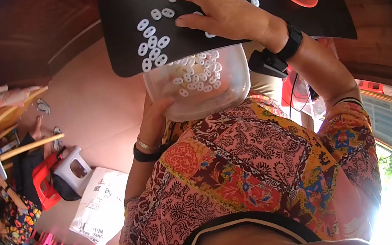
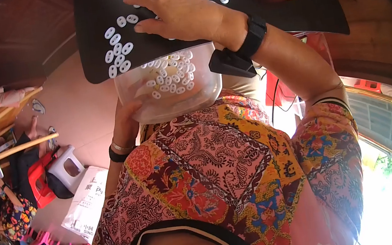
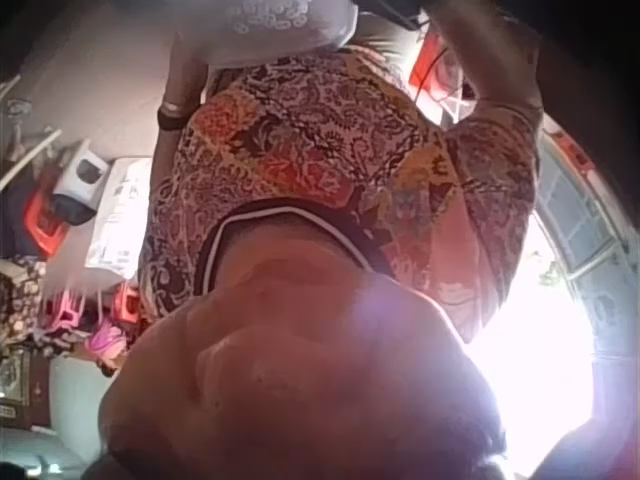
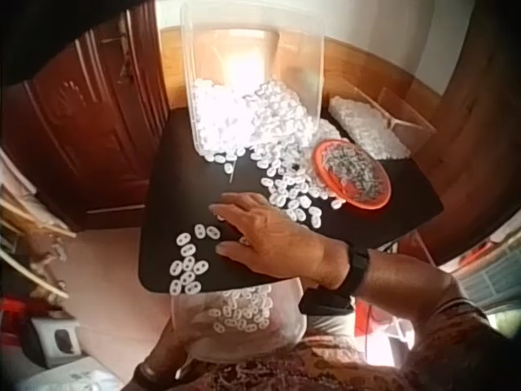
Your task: Manually inserting small metal components into plastic housings.
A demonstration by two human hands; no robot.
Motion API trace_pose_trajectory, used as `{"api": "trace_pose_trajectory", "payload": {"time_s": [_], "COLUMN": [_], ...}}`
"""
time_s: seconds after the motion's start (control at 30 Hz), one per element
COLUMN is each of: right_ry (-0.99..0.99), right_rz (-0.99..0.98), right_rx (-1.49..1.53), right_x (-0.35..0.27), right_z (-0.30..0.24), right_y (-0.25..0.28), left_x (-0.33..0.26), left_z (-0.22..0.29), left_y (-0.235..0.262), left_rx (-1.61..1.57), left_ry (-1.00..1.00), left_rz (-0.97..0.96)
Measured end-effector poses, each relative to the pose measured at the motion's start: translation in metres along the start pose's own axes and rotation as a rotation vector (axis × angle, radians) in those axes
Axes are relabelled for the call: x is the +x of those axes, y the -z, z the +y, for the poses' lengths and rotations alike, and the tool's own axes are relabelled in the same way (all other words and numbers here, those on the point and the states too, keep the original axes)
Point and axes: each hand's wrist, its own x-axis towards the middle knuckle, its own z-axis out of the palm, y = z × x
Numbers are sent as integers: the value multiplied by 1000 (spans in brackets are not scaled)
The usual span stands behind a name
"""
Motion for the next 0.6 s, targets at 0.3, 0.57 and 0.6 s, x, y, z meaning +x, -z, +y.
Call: {"api": "trace_pose_trajectory", "payload": {"time_s": [0.3, 0.57, 0.6], "right_ry": [55, -16, 26], "right_rz": [-206, -390, -383], "right_rx": [-52, -162, -196], "right_x": [28, 36, 34], "right_z": [-8, -57, -57], "right_y": [-1, -5, -7], "left_x": [-12, -15, -15], "left_z": [-2, -3, -1], "left_y": [2, -2, -3], "left_rx": [-32, -37, -39], "left_ry": [-27, -54, -47], "left_rz": [27, 26, 28]}}
